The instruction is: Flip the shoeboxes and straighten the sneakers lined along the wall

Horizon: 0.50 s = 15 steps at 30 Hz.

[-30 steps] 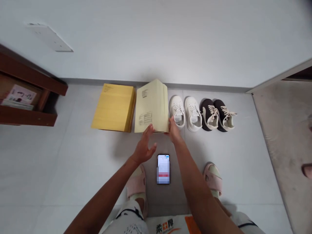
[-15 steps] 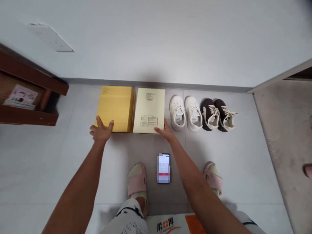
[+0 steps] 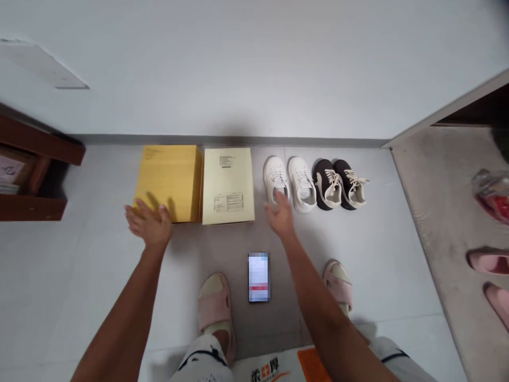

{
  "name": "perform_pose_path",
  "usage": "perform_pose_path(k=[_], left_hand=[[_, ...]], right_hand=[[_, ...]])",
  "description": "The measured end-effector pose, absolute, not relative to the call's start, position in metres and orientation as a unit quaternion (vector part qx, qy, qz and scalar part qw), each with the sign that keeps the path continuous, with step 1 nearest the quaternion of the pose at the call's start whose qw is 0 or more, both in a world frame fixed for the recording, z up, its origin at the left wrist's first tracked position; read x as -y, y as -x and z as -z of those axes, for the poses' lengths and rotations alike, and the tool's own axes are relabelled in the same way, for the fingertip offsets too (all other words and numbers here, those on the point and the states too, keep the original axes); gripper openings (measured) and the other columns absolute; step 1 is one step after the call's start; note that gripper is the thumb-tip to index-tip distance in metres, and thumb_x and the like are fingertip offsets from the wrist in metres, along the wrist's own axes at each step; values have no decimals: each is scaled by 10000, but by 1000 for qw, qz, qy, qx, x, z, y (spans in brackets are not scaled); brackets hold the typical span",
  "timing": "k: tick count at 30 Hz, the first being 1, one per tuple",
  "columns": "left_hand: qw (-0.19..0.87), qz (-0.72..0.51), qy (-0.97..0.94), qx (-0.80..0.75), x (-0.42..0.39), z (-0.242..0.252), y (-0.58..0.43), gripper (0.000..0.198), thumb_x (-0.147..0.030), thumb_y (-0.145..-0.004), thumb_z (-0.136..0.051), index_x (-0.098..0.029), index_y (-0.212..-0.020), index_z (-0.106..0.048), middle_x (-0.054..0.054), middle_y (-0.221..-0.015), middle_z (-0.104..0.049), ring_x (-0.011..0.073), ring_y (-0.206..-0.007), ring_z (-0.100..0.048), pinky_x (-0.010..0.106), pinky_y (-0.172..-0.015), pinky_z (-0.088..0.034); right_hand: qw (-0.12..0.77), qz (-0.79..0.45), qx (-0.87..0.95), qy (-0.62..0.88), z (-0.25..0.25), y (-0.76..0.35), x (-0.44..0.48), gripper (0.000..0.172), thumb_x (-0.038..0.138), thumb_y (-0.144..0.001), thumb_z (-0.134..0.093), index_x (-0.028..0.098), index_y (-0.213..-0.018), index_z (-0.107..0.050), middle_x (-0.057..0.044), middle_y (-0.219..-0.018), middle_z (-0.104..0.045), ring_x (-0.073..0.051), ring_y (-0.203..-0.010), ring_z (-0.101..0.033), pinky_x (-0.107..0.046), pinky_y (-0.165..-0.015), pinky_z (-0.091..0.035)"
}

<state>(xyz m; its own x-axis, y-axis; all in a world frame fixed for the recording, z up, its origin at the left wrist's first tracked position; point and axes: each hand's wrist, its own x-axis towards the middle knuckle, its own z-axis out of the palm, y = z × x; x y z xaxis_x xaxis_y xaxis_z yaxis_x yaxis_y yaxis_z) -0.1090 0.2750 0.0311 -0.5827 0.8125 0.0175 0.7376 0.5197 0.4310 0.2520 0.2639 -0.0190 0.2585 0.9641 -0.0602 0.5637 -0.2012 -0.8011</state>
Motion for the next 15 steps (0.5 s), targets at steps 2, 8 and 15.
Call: perform_pose_path(k=[2,8,15], left_hand=[[89,-262,-565,-777,-274,-35,59,740,-453,-989,-518,-120,-1620,-322,232,-1713,-257,441,-1601,-189,663,-1260,-224],[406,-140,-783,-450,-278,-34,-155,621,-263,-939,-544,-149,-1545,-466,194,-1532,-545,276,-1394,-556,422,-1155,-468],[364,-45,-657,-659,-309,0,-238,320,-126,-964,-464,-107,-1196,-684,251,-1229,-709,349,-1204,-687,442,-1009,-521]], right_hand=[[322,-190,507,777,11,-299,-261,533,375,-945,-541,149,-1425,-589,-194,-1420,-609,-335,-1370,-559,-508,-1174,-447],[136,-232,522,810,17,-356,-266,395,243,-893,-594,185,-1266,-708,-173,-1179,-731,-329,-1110,-695,-423,-978,-531],[371,-300,378,794,18,-396,-277,298,508,-813,-710,213,-831,-672,-22,-753,-651,-201,-751,-604,-338,-764,-536]])
